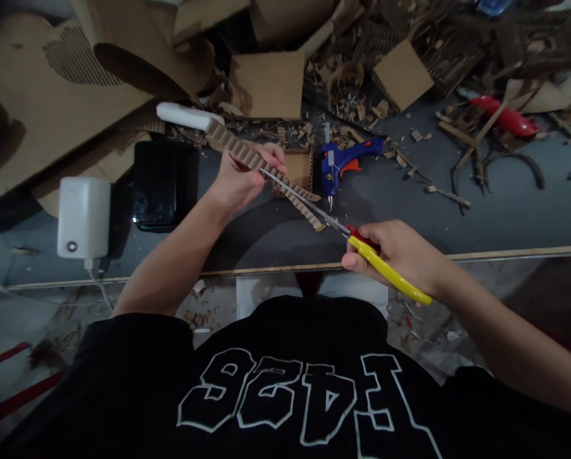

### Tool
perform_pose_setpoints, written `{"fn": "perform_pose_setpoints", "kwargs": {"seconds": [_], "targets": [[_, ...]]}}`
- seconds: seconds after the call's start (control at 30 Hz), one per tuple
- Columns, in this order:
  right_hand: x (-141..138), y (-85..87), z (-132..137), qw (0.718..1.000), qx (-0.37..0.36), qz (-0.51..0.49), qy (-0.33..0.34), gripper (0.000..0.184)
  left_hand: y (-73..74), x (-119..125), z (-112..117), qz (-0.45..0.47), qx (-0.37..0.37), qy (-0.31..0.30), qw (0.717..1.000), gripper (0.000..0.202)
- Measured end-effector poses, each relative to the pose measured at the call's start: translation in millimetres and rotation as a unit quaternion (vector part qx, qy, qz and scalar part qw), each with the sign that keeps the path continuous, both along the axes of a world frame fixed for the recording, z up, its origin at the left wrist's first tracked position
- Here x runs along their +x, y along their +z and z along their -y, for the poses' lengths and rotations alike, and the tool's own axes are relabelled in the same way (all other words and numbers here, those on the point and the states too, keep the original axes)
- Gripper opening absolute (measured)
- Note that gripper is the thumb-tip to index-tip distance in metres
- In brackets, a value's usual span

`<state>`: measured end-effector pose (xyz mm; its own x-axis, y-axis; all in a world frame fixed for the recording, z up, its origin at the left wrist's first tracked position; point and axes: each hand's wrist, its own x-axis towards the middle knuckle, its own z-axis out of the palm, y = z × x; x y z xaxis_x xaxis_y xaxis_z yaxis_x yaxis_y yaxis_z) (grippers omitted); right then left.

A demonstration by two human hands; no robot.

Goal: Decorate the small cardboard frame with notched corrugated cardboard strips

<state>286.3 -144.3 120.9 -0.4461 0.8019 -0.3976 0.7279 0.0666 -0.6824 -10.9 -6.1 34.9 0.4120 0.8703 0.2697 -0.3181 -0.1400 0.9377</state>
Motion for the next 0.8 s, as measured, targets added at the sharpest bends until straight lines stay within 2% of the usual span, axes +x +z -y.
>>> {"fn": "perform_pose_setpoints", "kwargs": {"seconds": [0.13,0.5,0.7,0.8], "targets": [[-4,2.6,0,1.0,0.011,-0.008,0.009,0.09,-0.1,7,3,0.02,-0.022,-0.03,0.999,0.071],[-18,6.1,-3,0.994,0.019,0.109,-0.015,0.09,4.1,9,7,0.048,0.008,-0.041,0.998,0.062],[-13,-7.0,5,0.994,0.057,0.089,-0.015,0.084,5.2,10,9,0.038,-0.011,-0.04,0.998,0.069],[-7,-12.1,6,0.995,0.053,0.081,-0.01,0.086,7.6,10,11,0.049,-0.011,-0.046,0.998,0.067]]}}
